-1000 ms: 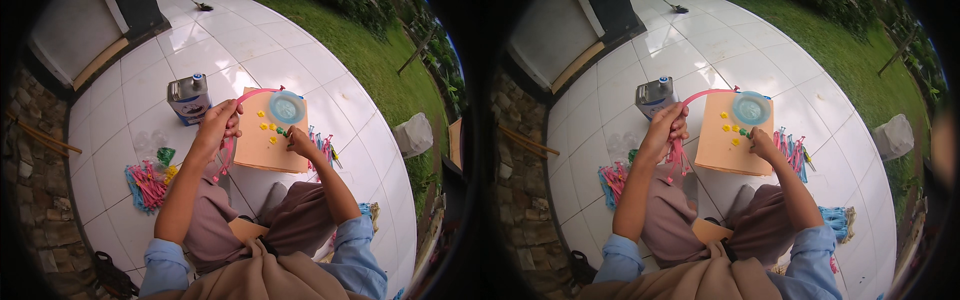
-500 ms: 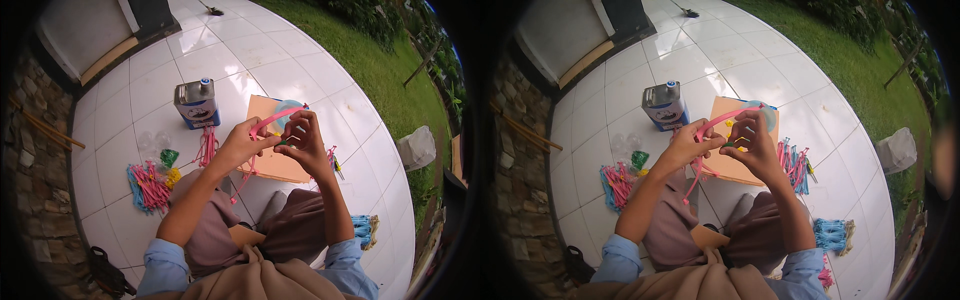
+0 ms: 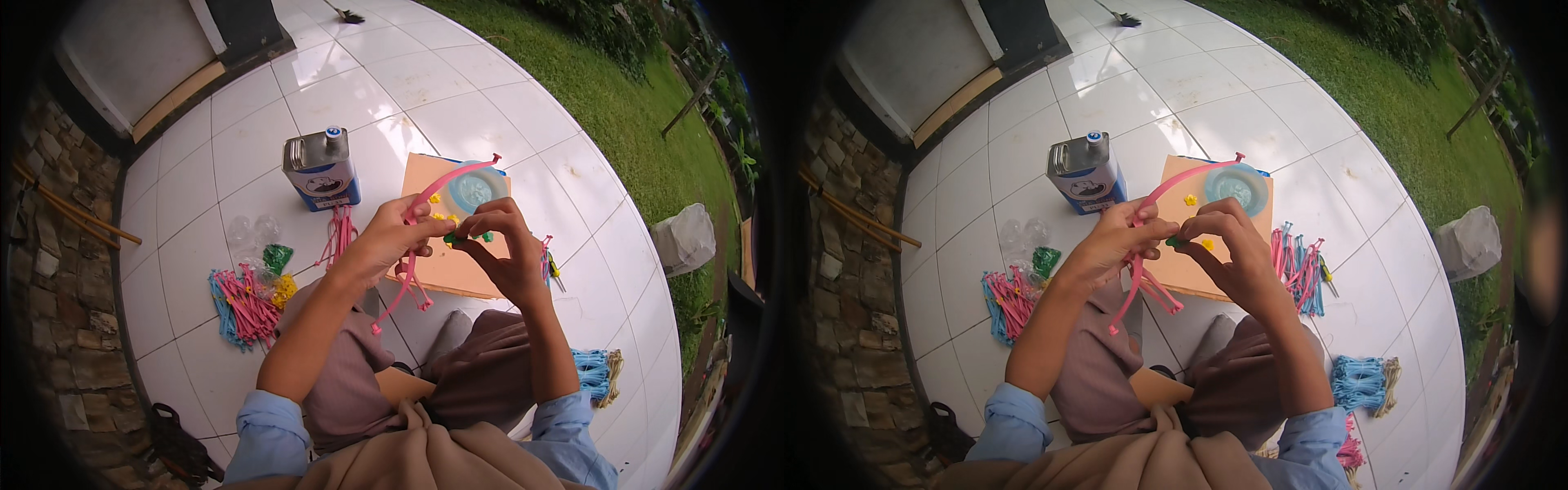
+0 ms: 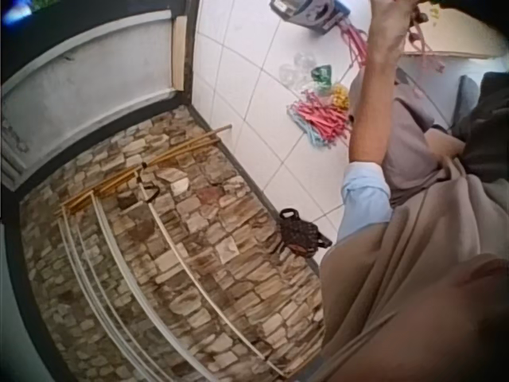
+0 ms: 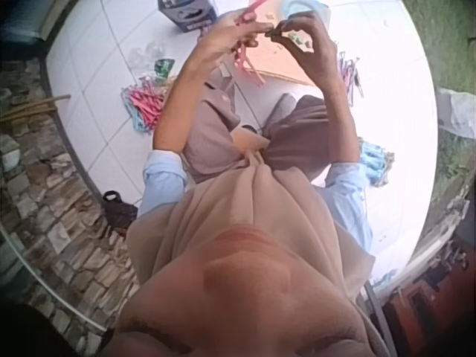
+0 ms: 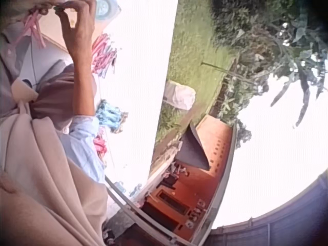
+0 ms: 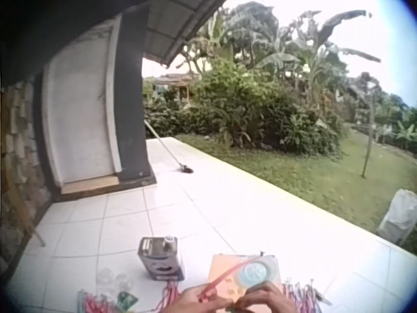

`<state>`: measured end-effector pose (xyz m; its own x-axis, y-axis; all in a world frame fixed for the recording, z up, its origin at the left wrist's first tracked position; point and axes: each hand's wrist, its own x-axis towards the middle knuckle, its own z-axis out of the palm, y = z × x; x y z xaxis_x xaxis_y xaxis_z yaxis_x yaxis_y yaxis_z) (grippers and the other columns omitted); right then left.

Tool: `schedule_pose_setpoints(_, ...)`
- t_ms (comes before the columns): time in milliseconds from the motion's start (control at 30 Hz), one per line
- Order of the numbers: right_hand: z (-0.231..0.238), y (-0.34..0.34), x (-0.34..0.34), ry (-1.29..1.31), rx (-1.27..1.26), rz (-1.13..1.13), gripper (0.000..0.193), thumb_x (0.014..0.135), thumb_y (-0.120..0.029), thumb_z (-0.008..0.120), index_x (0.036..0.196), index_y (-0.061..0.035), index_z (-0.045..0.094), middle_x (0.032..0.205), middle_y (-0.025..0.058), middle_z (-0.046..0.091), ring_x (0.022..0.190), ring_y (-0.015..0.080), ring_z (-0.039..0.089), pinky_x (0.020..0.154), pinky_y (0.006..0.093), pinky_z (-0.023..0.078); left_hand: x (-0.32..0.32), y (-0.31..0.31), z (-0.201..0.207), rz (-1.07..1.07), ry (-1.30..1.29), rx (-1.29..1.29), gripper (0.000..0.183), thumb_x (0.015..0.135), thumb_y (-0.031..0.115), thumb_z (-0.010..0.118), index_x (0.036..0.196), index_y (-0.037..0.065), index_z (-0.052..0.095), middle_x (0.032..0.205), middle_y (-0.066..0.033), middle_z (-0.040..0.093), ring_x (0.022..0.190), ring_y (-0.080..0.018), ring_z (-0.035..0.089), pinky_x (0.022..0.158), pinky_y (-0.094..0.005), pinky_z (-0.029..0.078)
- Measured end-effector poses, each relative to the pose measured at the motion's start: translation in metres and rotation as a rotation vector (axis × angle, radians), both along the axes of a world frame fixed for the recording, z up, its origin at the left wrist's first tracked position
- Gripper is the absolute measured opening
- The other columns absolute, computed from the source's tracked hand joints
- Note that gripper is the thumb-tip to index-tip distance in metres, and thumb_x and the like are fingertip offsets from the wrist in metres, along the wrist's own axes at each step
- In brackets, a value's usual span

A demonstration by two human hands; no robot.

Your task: The person applies glue to small flower-shaped shoe decorations and attaches them to pink straps while sitting on a tiled floor.

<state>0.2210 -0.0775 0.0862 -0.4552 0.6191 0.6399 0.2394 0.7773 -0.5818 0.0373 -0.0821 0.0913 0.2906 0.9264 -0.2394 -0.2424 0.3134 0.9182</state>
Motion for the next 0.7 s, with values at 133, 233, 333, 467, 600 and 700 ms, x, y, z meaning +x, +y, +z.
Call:
schedule_pose_setpoints(133, 0.001, 0.005, 0.003, 0.204, -0.139, -0.069, 0.043, 0.070, 0.001, 0.073, 0.100, -0.0059, 0.044, 0.081, 0.0064, 0.060, 0.078, 0.0158, 0.058, 0.069, 0.0277, 0.045, 0.008, -0.001, 0.005, -0.008, 0.060, 0.073, 0.022, 0.088, 0.022, 0.058, 0.078, 0.011, 0.042, 0.065, 0.0035, 0.042, 0.049, -0.0015, 0.034, 0.051, -0.0183, 0.038)
schedule_pose_setpoints(233, 0.016, 0.009, 0.001, 0.374, -0.350, -0.087, 0.047, 0.073, -0.001, 0.072, 0.103, -0.0050, 0.036, 0.077, 0.0086, 0.062, 0.074, 0.0139, 0.060, 0.066, 0.0249, 0.045, 0.010, -0.001, -0.003, 0.041, 0.138, 0.202, 0.021, 0.094, 0.025, 0.047, 0.084, 0.007, 0.047, 0.063, 0.0037, 0.042, 0.048, -0.0013, 0.033, 0.050, -0.0176, 0.037)
schedule_pose_setpoints(333, 0.020, 0.011, -0.002, 0.477, -0.565, -0.080, 0.048, 0.073, -0.002, 0.072, 0.102, -0.0045, 0.035, 0.078, 0.0119, 0.062, 0.074, 0.0158, 0.062, 0.069, 0.0261, 0.047, 0.011, -0.002, -0.005, 0.097, 0.320, 0.356, 0.023, 0.096, 0.027, 0.044, 0.089, 0.006, 0.052, 0.061, 0.0036, 0.043, 0.047, -0.0014, 0.033, 0.047, -0.0180, 0.036)
schedule_pose_setpoints(467, 0.026, 0.009, -0.005, 0.480, -0.613, -0.130, 0.048, 0.073, -0.002, 0.073, 0.102, -0.0044, 0.035, 0.078, 0.0118, 0.062, 0.075, 0.0160, 0.062, 0.069, 0.0259, 0.048, 0.016, -0.005, -0.003, 0.238, 0.544, 0.598, 0.023, 0.094, 0.025, 0.047, 0.093, 0.006, 0.059, 0.058, 0.0033, 0.043, 0.047, -0.0018, 0.037, 0.042, -0.0196, 0.033)
schedule_pose_setpoints(600, 0.017, 0.014, -0.011, 0.512, -0.587, -0.118, 0.046, 0.074, -0.002, 0.072, 0.100, -0.0050, 0.035, 0.077, 0.0115, 0.063, 0.075, 0.0169, 0.063, 0.068, 0.0250, 0.048, 0.016, -0.005, -0.006, 0.261, 0.532, 0.594, 0.020, 0.093, 0.023, 0.050, 0.094, 0.006, 0.060, 0.055, 0.0043, 0.039, 0.047, -0.0020, 0.040, 0.042, -0.0203, 0.031)
schedule_pose_setpoints(700, 0.015, 0.013, -0.017, 0.553, -0.576, -0.103, 0.045, 0.075, -0.003, 0.072, 0.099, -0.0051, 0.035, 0.076, 0.0112, 0.063, 0.074, 0.0164, 0.063, 0.068, 0.0246, 0.048, 0.017, -0.005, -0.006, 0.275, 0.566, 0.632, 0.018, 0.093, 0.021, 0.051, 0.094, 0.005, 0.060, 0.053, 0.0053, 0.037, 0.046, -0.0014, 0.036, 0.041, -0.0202, 0.029)
